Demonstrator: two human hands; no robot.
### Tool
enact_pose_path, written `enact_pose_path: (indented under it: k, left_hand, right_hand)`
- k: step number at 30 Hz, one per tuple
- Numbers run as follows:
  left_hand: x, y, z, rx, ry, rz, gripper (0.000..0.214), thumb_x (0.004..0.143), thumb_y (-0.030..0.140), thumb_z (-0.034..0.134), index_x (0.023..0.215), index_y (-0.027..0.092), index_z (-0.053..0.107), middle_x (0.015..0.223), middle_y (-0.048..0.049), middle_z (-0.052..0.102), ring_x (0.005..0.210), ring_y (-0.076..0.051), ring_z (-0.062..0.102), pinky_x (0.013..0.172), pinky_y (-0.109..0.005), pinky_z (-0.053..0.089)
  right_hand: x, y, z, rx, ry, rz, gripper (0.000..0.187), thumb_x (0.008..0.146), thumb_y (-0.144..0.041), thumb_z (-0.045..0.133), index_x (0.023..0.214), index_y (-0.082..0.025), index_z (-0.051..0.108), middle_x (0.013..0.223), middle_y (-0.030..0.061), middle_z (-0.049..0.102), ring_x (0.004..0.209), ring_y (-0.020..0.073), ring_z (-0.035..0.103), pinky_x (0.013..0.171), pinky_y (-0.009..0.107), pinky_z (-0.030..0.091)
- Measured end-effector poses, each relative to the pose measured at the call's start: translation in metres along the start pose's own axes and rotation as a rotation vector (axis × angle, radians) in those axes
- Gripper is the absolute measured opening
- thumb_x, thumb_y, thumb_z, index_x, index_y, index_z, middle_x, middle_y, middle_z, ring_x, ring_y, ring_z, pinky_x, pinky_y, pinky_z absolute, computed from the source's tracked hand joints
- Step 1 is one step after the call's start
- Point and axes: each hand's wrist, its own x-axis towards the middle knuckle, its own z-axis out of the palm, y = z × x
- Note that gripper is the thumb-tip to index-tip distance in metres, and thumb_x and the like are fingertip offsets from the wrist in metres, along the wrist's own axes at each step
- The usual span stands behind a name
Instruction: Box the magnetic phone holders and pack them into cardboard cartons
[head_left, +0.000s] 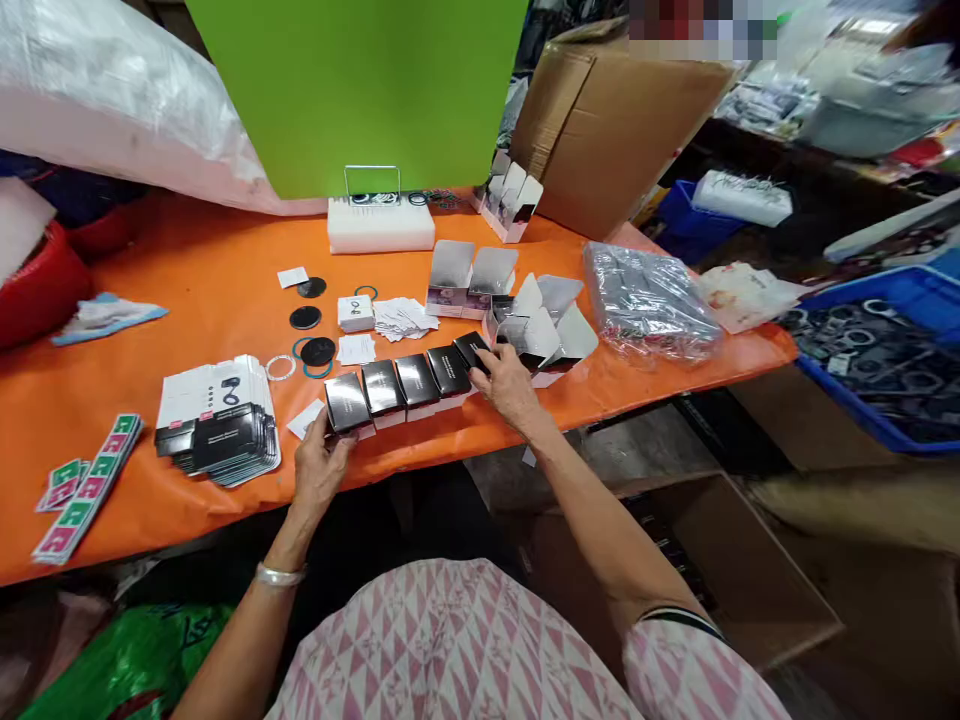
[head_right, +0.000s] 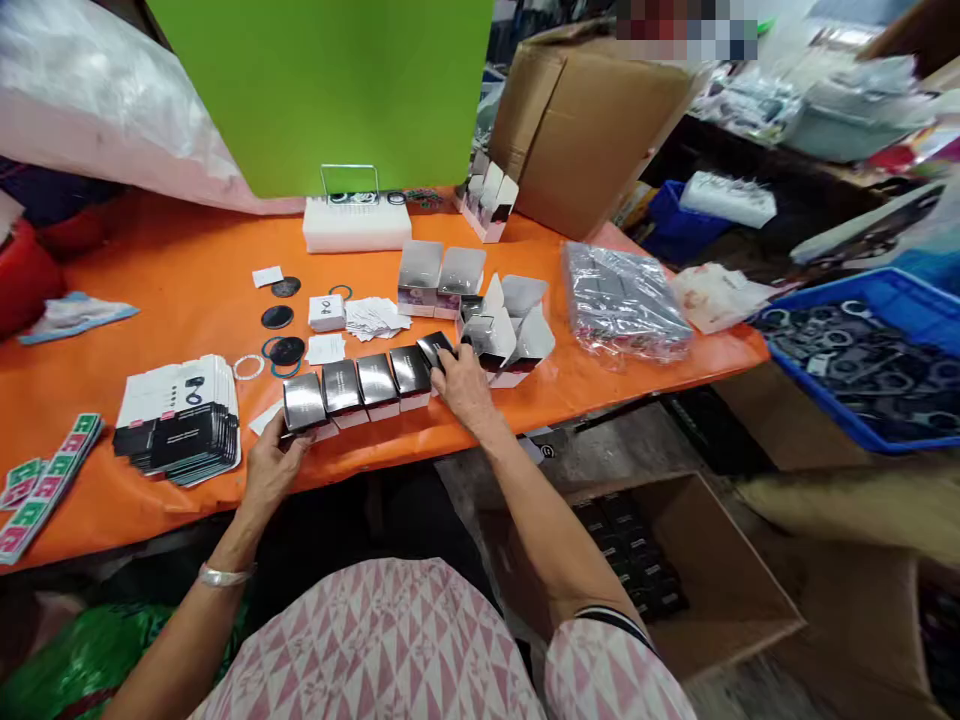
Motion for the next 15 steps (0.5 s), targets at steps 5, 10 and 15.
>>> enact_pose_path:
  k: [5,10,15]
  left_hand:
    - [-0.002,-0.006,0.001,0.007,0.025,0.033,0.069,0.076,0.051,0.06,0.132,0.01,0.058,0.11,-0.0137,0.069,0.096,-0.027,0.067,0.088,-0.039,0.053]
    - [-0.003,-0.006,0.0,-0.016,0.016,0.002,0.073,0.074,0.053,0.063,0.134,0.011,0.056,0.114,-0.0144,0.068,0.097,-0.028,0.067,0.091,-0.043,0.053]
    - [0.003,0.008,-0.007,-0.158,-0.054,-0.076,0.077,0.068,0.056,0.071,0.13,0.011,0.058,0.111,-0.012,0.069,0.097,-0.024,0.066,0.09,-0.037,0.052]
  right_hand:
    - [-0.008,0.024,-0.003,0.234,0.045,-0.08,0.039,0.093,-0.034,0.048,0.122,-0.015,0.065,0.115,0.0142,0.069,0.108,0.026,0.065,0.097,0.041,0.053]
    - [-0.024,0.035,0.004,0.35,0.144,0.016,0.047,0.097,-0.039,0.038,0.132,-0.014,0.058,0.126,0.0145,0.066,0.117,0.0245,0.063,0.102,0.041,0.05]
    - [-0.013,0.012,0.006,0.334,0.064,0.095,0.057,0.094,-0.052,0.042,0.134,-0.014,0.057,0.126,0.0158,0.066,0.114,0.0288,0.063,0.098,0.043,0.05]
